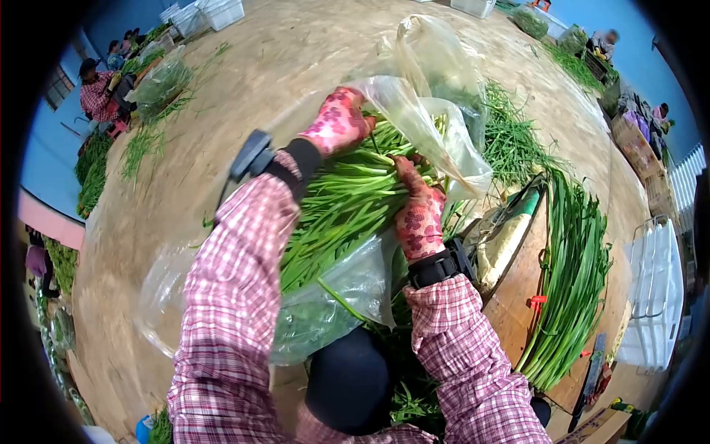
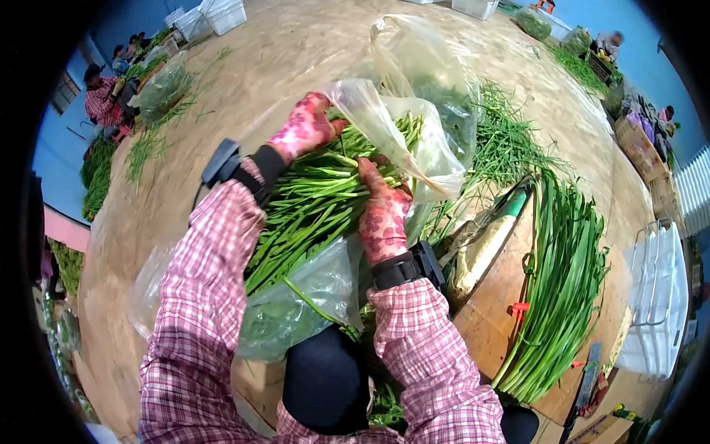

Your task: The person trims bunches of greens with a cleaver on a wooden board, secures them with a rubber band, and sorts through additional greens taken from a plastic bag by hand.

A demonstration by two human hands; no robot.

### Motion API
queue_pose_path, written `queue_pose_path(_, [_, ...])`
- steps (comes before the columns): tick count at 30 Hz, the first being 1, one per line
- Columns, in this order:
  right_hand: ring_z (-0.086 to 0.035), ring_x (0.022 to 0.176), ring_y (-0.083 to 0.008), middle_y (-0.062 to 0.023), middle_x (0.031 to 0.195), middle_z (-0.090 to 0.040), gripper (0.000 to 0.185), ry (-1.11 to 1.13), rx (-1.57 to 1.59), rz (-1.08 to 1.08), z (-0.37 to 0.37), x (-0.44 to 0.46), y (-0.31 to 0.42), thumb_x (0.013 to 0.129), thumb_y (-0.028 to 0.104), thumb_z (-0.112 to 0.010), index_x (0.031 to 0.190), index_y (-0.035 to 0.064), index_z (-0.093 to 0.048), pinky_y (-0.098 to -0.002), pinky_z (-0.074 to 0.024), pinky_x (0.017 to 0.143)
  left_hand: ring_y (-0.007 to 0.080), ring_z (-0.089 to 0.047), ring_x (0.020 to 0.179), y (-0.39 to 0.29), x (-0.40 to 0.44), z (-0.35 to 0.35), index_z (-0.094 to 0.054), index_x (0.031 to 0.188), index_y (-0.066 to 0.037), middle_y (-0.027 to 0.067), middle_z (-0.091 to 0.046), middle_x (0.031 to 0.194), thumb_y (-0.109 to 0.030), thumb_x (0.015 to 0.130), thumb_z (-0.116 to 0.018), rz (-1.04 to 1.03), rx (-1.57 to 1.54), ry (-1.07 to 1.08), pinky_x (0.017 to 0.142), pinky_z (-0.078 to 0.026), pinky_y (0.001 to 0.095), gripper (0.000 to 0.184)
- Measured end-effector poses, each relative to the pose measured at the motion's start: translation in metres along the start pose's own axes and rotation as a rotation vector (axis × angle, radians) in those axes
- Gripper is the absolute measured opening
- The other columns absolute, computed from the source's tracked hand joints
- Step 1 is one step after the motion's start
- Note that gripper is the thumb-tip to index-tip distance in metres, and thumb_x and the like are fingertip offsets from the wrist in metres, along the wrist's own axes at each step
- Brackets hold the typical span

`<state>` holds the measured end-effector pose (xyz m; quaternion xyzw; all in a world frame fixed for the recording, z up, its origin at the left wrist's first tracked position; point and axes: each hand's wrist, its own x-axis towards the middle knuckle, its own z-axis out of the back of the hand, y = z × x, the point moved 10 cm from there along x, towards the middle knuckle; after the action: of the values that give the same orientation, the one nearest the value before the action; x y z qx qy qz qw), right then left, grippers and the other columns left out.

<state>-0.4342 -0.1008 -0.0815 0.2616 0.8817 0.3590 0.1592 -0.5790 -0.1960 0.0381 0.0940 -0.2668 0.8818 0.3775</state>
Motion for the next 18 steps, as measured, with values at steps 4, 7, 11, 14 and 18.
queue_pose_path(4, [-0.064,0.087,-0.0179,-0.0080,0.104,-0.067,0.037,0.037,0.126,-0.063,-0.012,-0.010,0.006,0.078,0.001,-0.076,0.112,-0.0009,-0.062,-0.0311,-0.0521,0.079,0.0220,-0.063,0.099,-0.027,-0.028,-0.002,-0.061,0.122,-0.007,0.0143,-0.066,0.109,-0.028,0.079,-0.074,-0.164,-0.375,0.426,0.087,-0.049,0.0350,0.050])
queue_pose_path(7, [-0.064,0.085,-0.0184,-0.0083,0.102,-0.067,0.038,0.026,0.174,-0.101,-0.007,0.001,-0.008,0.076,-0.001,-0.077,0.111,-0.0010,-0.063,-0.0314,-0.0528,0.078,0.0196,-0.063,0.093,-0.023,-0.039,-0.010,-0.067,0.109,-0.006,0.0115,-0.068,0.102,-0.025,0.084,-0.072,-0.081,-0.215,0.504,0.083,-0.049,0.0326,0.032])
queue_pose_path(11, [-0.066,0.084,-0.0200,-0.0091,0.098,-0.069,0.030,0.011,0.228,-0.138,-0.007,0.005,-0.013,0.077,-0.002,-0.075,0.106,-0.0016,-0.066,-0.0322,-0.0544,0.077,0.0220,-0.067,0.088,0.023,-0.018,0.000,-0.069,0.103,-0.005,0.0142,-0.070,0.092,-0.022,0.084,-0.071,0.228,-0.337,0.104,0.082,-0.050,0.0341,0.025])
queue_pose_path(14, [-0.066,0.083,-0.0203,-0.0093,0.098,-0.069,0.027,0.025,0.187,-0.198,-0.007,0.003,-0.015,0.079,-0.002,-0.072,0.105,-0.0022,-0.066,-0.0323,-0.0546,0.076,0.0273,-0.059,0.110,-0.014,-0.017,0.003,-0.064,0.115,-0.006,0.0161,-0.062,0.117,-0.027,0.083,-0.073,-0.084,-0.147,0.111,0.095,-0.045,0.0371,0.039])
queue_pose_path(18, [-0.065,0.087,-0.0188,-0.0069,0.099,-0.068,0.021,0.043,-0.053,-0.029,-0.005,-0.008,-0.001,0.085,0.004,-0.067,0.106,-0.0013,-0.066,-0.0320,-0.0528,0.080,0.0363,-0.040,0.132,-0.033,-0.019,-0.047,-0.053,0.136,-0.015,0.0217,-0.047,0.139,-0.044,0.085,-0.066,-0.241,-0.292,0.556,0.109,-0.033,0.0414,0.060])
